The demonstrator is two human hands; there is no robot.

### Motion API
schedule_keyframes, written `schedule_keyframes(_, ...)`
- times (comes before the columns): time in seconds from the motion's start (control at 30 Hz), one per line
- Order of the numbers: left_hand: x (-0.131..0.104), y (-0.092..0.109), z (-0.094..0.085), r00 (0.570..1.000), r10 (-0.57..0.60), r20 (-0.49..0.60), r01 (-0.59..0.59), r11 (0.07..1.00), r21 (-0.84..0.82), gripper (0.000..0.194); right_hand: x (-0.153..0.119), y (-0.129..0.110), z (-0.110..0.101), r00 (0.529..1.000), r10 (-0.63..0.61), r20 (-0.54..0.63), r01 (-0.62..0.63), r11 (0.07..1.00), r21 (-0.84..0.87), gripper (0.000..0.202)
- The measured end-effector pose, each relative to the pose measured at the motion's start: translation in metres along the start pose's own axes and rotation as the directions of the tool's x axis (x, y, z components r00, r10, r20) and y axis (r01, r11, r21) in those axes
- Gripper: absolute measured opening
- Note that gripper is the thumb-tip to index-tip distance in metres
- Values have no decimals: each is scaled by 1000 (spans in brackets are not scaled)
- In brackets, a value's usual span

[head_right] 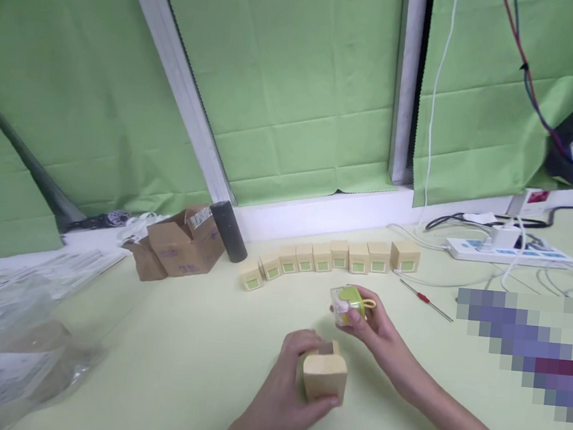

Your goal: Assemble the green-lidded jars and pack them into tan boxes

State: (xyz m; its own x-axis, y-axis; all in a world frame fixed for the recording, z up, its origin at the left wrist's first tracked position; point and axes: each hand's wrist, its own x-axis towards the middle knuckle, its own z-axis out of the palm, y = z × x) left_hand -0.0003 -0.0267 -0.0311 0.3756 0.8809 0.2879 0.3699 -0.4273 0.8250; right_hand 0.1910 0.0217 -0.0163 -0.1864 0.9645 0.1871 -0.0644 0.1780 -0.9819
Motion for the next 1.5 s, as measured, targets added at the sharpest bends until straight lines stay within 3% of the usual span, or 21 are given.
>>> schedule_keyframes(0.1,-3,-4,8,998,-65,-7,65,998,-15,60,-8,-5,3,995,-28,97,29,999,-13,43)
schedule_keyframes(0.33,-4,-15,16,977,-201,-64,189,969,-161,72,-6,-16,-5,953,-4,303,102,946,-309,41)
schedule_keyframes(0.4,-3,-16,15,981,-185,-57,173,969,-177,74,-5,-19,-5,929,48,366,93,930,-357,44)
schedule_keyframes(0.5,-3,-15,12,997,-71,-41,60,974,-219,66,-7,-20,-3,907,71,416,112,910,-398,48)
schedule_keyframes(0.63,-2,-10,7,999,6,-32,-12,985,-174,53,-11,-21,1,911,48,410,151,886,-438,42)
schedule_keyframes(0.8,0,-9,3,999,46,-21,-48,991,-128,47,-13,-20,1,887,88,453,100,922,-374,42)
schedule_keyframes(1.0,3,-7,-1,1000,13,7,-13,999,-39,44,-9,-15,-7,895,65,441,79,951,-300,35)
schedule_keyframes(1.13,3,-2,-3,998,-58,2,58,998,-13,35,-5,-9,-6,918,115,380,-70,989,-129,36)
schedule_keyframes(1.27,0,-2,-2,992,-123,-2,122,989,-87,58,-6,0,6,932,158,325,-161,987,-18,30)
schedule_keyframes(1.37,-2,-6,0,978,-209,-20,205,971,-124,65,-9,2,11,952,128,278,-127,992,-22,16)
schedule_keyframes(1.43,-2,-7,1,976,-220,-9,217,968,-128,60,-10,0,8,973,69,221,-56,996,-66,27)
schedule_keyframes(1.5,-1,-8,1,979,-205,-12,201,967,-156,64,-10,-3,4,971,-24,238,45,996,-83,38)
